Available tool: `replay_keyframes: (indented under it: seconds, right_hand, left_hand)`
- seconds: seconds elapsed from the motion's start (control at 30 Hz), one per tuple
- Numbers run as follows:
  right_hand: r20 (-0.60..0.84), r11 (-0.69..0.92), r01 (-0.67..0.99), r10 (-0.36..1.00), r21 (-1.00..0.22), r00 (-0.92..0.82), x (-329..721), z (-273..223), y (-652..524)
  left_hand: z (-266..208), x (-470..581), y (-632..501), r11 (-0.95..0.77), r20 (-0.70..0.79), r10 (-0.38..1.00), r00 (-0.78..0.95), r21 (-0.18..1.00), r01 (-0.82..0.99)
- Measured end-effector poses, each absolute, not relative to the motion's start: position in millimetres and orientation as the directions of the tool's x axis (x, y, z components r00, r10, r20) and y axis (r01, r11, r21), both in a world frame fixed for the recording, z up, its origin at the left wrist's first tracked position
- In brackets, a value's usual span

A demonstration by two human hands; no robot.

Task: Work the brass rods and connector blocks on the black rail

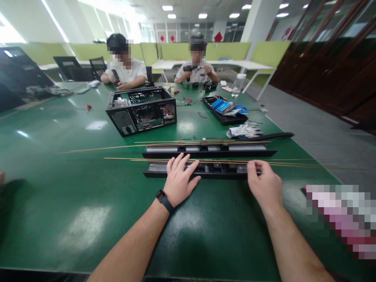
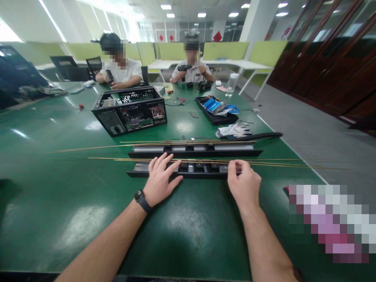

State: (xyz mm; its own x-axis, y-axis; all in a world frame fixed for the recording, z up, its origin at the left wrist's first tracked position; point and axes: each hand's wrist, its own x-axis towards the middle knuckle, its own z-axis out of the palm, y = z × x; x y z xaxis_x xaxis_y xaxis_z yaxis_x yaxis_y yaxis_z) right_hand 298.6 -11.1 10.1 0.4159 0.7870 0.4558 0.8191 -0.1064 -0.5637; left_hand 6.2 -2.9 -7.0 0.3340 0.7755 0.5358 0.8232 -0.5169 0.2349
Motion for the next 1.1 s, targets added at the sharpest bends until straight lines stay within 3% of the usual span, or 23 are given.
replay_keyframes:
  seconds: [0.57,1.1]
  right_hand:
    - [0.53,0.018,0.845,0.786,-0.534,0.318,297,3,-4]
    - [0.531,0.011,0.861,0.792,-0.508,0.302,296,0,-6]
  left_hand:
    - [-5,3,1,-0.474,0.528,0.797,0.293,0.247,0.845]
    - [-3,3,1,-0.472,0.534,0.797,0.282,0.262,0.842]
